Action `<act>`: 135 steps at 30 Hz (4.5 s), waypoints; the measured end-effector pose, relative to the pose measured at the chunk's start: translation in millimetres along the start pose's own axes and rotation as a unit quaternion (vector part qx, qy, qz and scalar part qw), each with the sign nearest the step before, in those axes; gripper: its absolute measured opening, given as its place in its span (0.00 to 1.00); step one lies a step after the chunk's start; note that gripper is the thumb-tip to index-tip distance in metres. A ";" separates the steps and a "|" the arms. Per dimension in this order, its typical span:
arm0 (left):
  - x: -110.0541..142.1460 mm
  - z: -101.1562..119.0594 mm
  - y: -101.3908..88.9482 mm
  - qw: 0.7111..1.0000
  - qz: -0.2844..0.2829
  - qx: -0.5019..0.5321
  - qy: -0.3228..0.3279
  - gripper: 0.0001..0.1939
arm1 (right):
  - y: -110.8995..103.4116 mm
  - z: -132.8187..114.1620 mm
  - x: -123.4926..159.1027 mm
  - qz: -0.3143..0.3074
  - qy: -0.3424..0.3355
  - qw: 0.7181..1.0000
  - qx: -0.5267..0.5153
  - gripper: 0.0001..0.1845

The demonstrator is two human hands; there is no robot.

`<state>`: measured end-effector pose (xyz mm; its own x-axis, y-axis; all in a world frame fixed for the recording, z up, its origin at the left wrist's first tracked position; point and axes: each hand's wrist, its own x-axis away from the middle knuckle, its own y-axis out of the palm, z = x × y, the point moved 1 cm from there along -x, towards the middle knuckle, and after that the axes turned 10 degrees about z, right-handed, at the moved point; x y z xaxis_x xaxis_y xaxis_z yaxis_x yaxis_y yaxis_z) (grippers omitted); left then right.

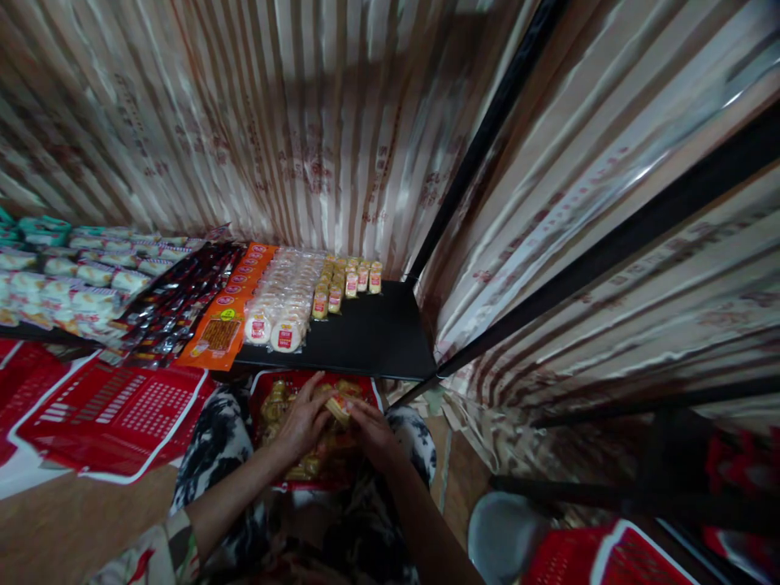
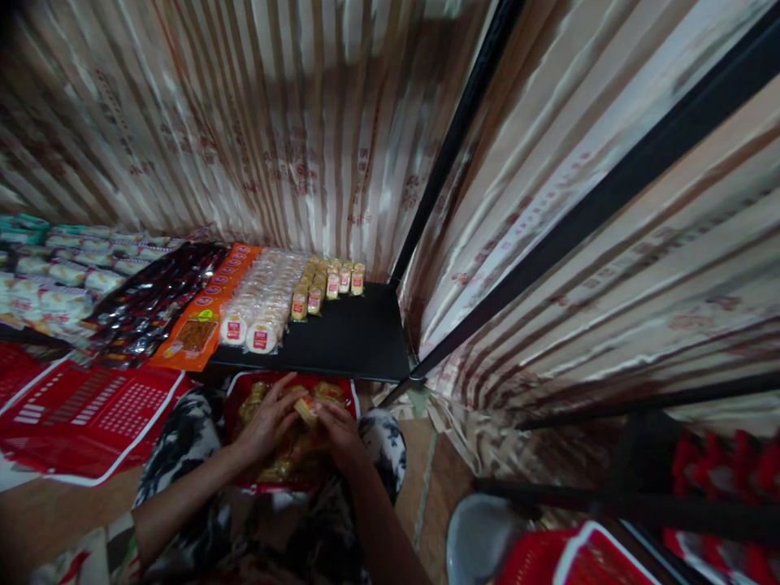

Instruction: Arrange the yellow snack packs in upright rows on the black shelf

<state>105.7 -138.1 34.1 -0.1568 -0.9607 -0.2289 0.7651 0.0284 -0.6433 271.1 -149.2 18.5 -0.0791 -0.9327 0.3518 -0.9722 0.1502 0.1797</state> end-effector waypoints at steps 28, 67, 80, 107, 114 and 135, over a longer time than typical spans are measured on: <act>-51.2 37.2 21.3 0.833 0.093 0.440 -0.322 0.28 | 12.4 -47.6 -37.1 0.027 -0.072 0.997 0.003 0.23; -257.0 7.2 95.7 0.983 0.067 0.101 -0.139 0.24 | -1.2 -110.7 -285.4 0.243 -0.305 0.855 0.342 0.14; -258.6 -1.0 98.5 0.986 0.065 0.095 -0.124 0.24 | -1.0 -90.9 -277.0 0.248 -0.380 0.833 0.317 0.17; -251.7 -7.5 107.8 0.989 0.092 0.037 -0.111 0.23 | -0.8 -85.3 -273.3 0.180 -0.435 0.818 0.331 0.24; -246.3 0.2 98.5 0.985 0.098 0.072 -0.125 0.22 | -0.6 -88.2 -268.9 0.190 -0.457 0.802 0.334 0.23; -7.9 -11.2 50.4 0.982 0.034 0.118 -0.144 0.14 | 18.3 -5.5 -50.9 0.083 -0.356 0.893 0.262 0.14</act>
<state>138.5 -126.0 -4.7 0.0574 -0.9980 -0.0284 0.8961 0.0640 -0.4393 258.6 -97.1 8.9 -0.1709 -0.9117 -0.3735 -0.8890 0.3062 -0.3406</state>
